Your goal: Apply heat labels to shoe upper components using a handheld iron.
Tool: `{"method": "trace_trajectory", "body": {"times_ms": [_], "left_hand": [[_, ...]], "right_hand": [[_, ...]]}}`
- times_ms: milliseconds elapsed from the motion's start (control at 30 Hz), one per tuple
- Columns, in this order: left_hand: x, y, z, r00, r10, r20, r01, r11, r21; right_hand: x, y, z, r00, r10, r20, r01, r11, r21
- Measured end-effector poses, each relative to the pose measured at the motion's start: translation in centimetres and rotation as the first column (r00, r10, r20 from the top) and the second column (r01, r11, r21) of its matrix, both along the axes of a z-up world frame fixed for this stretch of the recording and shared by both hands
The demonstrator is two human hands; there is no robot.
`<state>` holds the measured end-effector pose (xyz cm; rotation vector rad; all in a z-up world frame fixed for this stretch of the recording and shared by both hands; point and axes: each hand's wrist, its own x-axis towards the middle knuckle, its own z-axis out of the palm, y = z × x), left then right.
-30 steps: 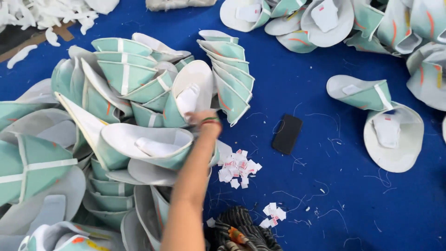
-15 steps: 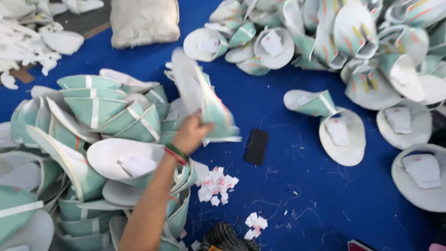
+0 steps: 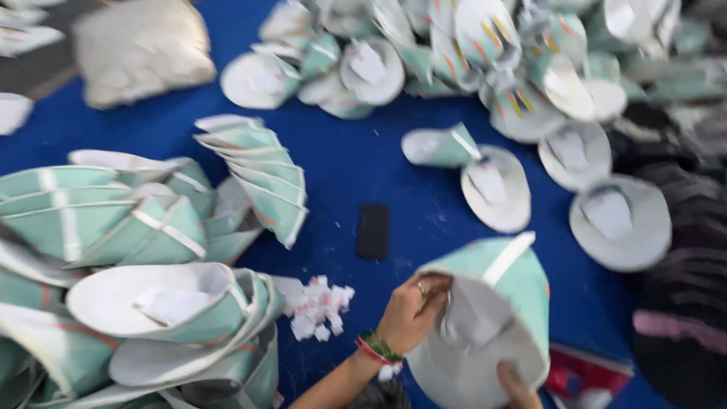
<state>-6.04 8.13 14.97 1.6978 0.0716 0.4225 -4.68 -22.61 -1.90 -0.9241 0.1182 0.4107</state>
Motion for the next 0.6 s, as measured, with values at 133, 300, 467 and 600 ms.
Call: {"method": "trace_trajectory", "body": {"times_ms": [133,300,467,600], "left_hand": [[0.0,-3.1,1.4,0.997,-0.071,-0.004,0.069,0.985,-0.157],[0.3,-3.2,3.8,0.897,-0.399,-0.19,0.418,0.906,0.07],[0.2,-5.6,-0.4,0.941,-0.298,0.158,0.034,0.551,0.834],[-1.1,-8.0,1.3,0.893,-0.23,-0.386,0.431,0.682,0.591]], "right_hand": [[2.6,4.6,13.1,0.97,-0.124,-0.209,0.124,0.992,-0.012],[5.6,3.6,12.0,0.99,0.001,-0.138,0.008,0.998,0.063],[6.1,-0.7,11.0,0.991,0.055,-0.124,-0.084,0.966,-0.244],[2.8,0.8,18.8,0.79,0.1,0.605,0.518,0.419,-0.746]]}}
